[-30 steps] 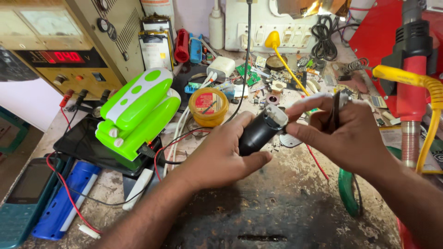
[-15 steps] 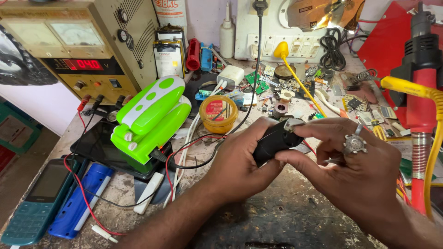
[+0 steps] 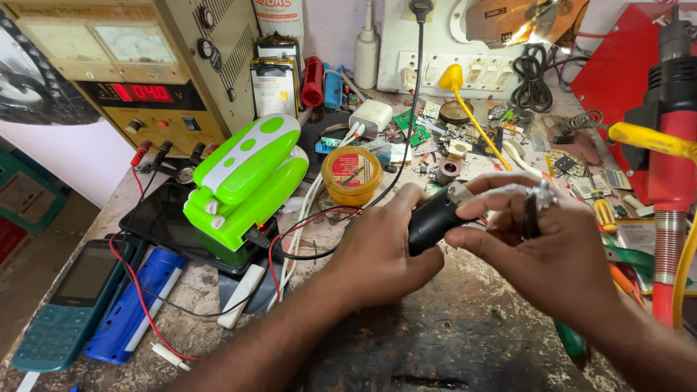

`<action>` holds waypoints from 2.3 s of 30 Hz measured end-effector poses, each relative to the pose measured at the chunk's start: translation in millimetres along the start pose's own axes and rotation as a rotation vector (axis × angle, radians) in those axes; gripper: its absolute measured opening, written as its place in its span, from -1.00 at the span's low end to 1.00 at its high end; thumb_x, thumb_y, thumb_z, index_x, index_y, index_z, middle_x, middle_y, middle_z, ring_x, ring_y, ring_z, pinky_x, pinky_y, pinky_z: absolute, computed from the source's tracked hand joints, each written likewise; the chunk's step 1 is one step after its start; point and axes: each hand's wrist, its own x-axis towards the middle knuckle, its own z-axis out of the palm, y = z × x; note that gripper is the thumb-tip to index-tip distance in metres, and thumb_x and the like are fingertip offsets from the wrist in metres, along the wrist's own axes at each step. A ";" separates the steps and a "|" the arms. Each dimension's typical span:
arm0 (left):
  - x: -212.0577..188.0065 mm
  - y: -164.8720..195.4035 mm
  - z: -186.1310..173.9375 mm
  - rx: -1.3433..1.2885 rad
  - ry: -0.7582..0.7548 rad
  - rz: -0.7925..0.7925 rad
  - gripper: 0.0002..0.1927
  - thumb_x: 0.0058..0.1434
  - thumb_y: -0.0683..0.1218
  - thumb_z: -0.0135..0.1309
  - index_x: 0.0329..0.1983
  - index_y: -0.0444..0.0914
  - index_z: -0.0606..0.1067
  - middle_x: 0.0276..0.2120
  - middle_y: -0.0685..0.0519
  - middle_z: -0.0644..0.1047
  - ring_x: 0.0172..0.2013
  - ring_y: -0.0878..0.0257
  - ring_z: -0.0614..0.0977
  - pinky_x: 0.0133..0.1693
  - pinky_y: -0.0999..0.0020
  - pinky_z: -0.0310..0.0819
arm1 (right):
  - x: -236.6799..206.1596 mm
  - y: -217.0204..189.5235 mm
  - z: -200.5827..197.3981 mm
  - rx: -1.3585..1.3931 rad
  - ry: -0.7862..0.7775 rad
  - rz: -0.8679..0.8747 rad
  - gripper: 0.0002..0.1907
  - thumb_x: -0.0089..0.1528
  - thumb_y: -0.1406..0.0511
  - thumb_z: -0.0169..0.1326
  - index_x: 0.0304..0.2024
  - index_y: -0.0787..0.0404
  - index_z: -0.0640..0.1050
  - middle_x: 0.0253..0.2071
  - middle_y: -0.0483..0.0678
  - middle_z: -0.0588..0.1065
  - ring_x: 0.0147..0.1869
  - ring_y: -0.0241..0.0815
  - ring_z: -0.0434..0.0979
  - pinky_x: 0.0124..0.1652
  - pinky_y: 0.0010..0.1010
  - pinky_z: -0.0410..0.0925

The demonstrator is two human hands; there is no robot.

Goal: The person repairs a black cordless hair trimmer at a cluttered workbench. They open the housing, remove and reseat the circuit board and battery, work on the internal components with a screwdriver, then reassemble the body and reattach the blade head.

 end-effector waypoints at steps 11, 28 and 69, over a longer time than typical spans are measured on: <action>-4.4 12.3 -21.7 0.130 -0.235 0.040 -0.43 0.02 0.05 0.23 0.00 -0.26 0.29 -0.26 -0.13 0.56 -0.23 -0.04 0.67 -0.22 0.09 0.51 | 21.5 19.9 -14.5 -0.141 -0.449 0.442 -0.37 -0.03 0.16 0.52 0.11 -0.13 0.65 -0.63 -0.21 0.27 -0.53 -0.40 0.19 -0.49 -0.45 0.12; -5.7 10.2 -36.7 0.207 -0.456 0.296 -0.29 -0.03 -0.19 0.29 0.25 0.01 0.41 0.03 0.00 0.53 0.10 0.03 0.56 0.09 0.10 0.43 | 27.4 12.1 -1.2 0.043 -0.633 0.477 -0.32 -0.25 0.20 0.60 -0.11 0.14 0.61 -0.53 -0.22 0.53 -0.49 -0.44 0.40 -0.51 -0.48 0.29; 2.3 12.5 -15.3 0.072 0.018 0.071 -0.39 -0.01 0.16 0.35 0.00 -0.32 0.58 -0.19 -0.09 0.68 -0.17 0.14 0.74 -0.09 0.26 0.58 | 5.3 18.1 5.5 0.432 -0.272 0.225 -0.41 0.20 0.40 0.14 0.31 0.16 0.42 -0.34 -0.19 0.52 -0.48 -0.49 0.38 -0.50 -0.60 0.29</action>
